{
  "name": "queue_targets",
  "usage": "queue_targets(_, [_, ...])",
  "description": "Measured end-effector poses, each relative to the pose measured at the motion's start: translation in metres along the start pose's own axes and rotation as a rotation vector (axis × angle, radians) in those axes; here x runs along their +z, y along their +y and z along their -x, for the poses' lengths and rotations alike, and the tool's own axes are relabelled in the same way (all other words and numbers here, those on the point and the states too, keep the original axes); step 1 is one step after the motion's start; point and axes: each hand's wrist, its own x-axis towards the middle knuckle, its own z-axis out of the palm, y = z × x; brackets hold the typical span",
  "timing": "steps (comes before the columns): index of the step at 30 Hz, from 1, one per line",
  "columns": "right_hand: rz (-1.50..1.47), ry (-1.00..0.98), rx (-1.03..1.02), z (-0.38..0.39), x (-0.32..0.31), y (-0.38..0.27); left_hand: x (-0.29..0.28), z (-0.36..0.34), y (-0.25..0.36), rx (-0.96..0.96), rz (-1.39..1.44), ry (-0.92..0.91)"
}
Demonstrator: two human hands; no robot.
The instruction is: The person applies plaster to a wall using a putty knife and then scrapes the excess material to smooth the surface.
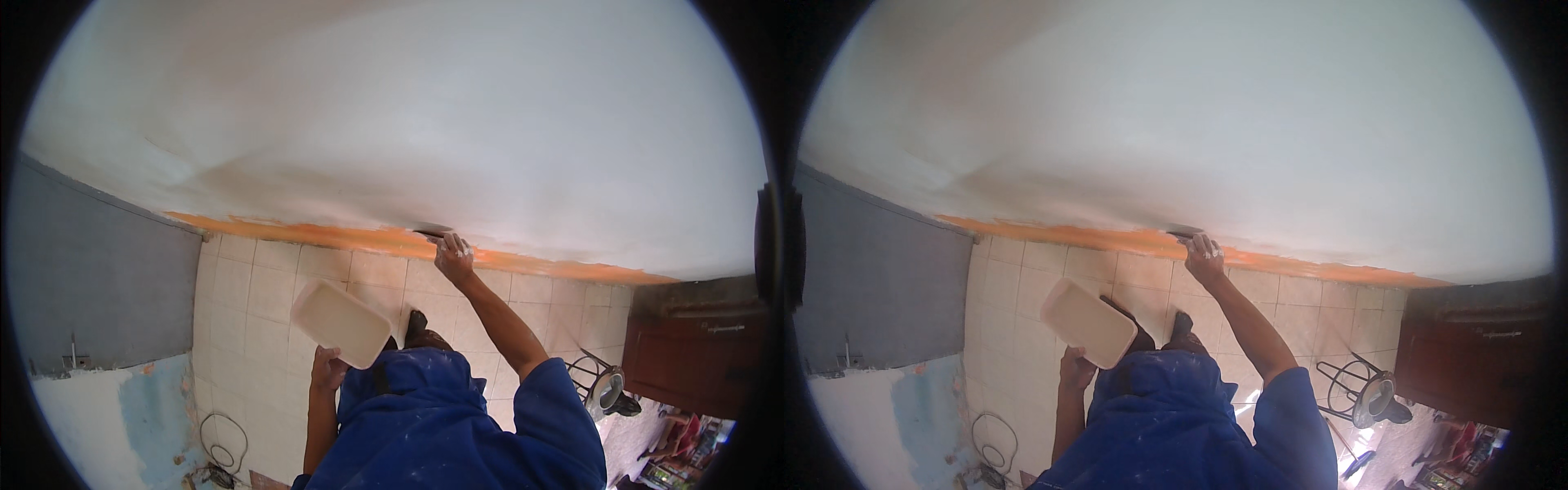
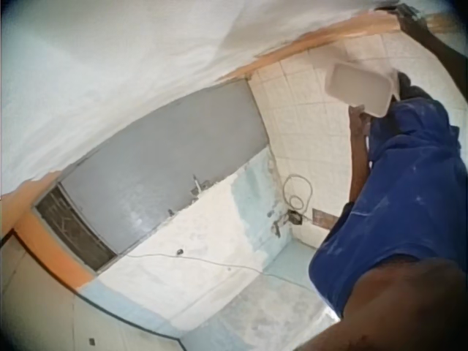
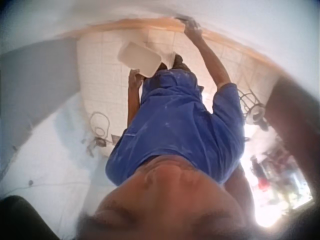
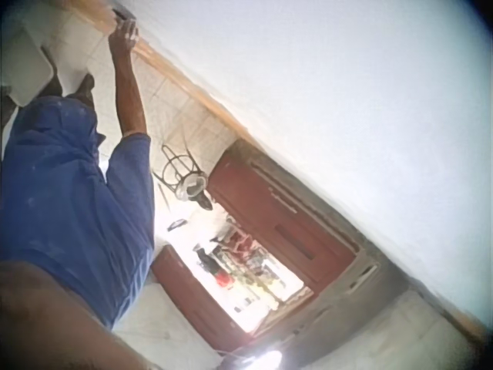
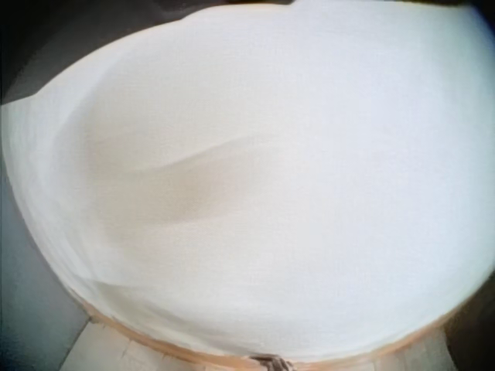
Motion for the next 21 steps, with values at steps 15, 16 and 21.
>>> queue_targets(15, [-0.313, 0.004, -0.332, 0.028, -0.088, -0.037, 0.009, -0.011, -0.013, -0.012, -0.012, -0.033])
queue_targets(16, [-0.294, 0.034, -0.319, 0.029, -0.087, -0.038, 0.008, -0.012, -0.014, -0.017, -0.003, -0.037])
queue_targets(21, [-0.158, -0.003, -0.017, 0.045, -0.080, -0.057, 0.006, -0.013, -0.013, -0.009, -0.013, -0.041])
